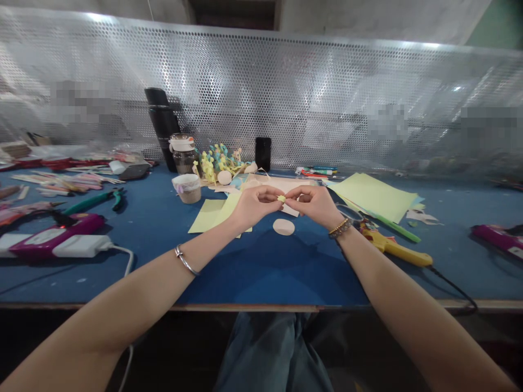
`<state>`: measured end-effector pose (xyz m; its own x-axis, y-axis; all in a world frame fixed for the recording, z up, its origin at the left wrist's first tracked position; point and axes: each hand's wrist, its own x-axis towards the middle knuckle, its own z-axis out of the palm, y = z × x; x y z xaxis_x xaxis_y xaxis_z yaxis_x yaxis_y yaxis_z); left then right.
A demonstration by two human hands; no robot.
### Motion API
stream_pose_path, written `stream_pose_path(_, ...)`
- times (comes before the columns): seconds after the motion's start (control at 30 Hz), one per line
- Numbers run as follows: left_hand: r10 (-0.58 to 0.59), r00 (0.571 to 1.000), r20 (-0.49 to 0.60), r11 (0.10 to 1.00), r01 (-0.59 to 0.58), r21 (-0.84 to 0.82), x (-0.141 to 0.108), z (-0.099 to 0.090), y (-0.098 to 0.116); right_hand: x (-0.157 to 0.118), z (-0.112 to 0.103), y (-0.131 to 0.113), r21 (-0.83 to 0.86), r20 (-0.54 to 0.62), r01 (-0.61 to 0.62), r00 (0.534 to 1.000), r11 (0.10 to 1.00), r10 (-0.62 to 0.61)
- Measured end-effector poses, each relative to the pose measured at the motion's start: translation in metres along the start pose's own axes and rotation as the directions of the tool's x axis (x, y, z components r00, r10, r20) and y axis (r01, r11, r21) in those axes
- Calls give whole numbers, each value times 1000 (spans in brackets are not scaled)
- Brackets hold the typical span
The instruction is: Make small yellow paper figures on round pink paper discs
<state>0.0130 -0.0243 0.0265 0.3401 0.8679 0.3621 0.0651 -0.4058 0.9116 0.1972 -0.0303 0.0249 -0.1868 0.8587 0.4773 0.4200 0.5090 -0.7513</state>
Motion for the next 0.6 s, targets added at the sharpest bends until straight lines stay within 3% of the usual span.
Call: stream_pose_path(0.6, -49, 999, 5, 992, 50, -118, 1, 1, -4, -1, 3, -6, 21, 0, -21, 1000, 1000, 21)
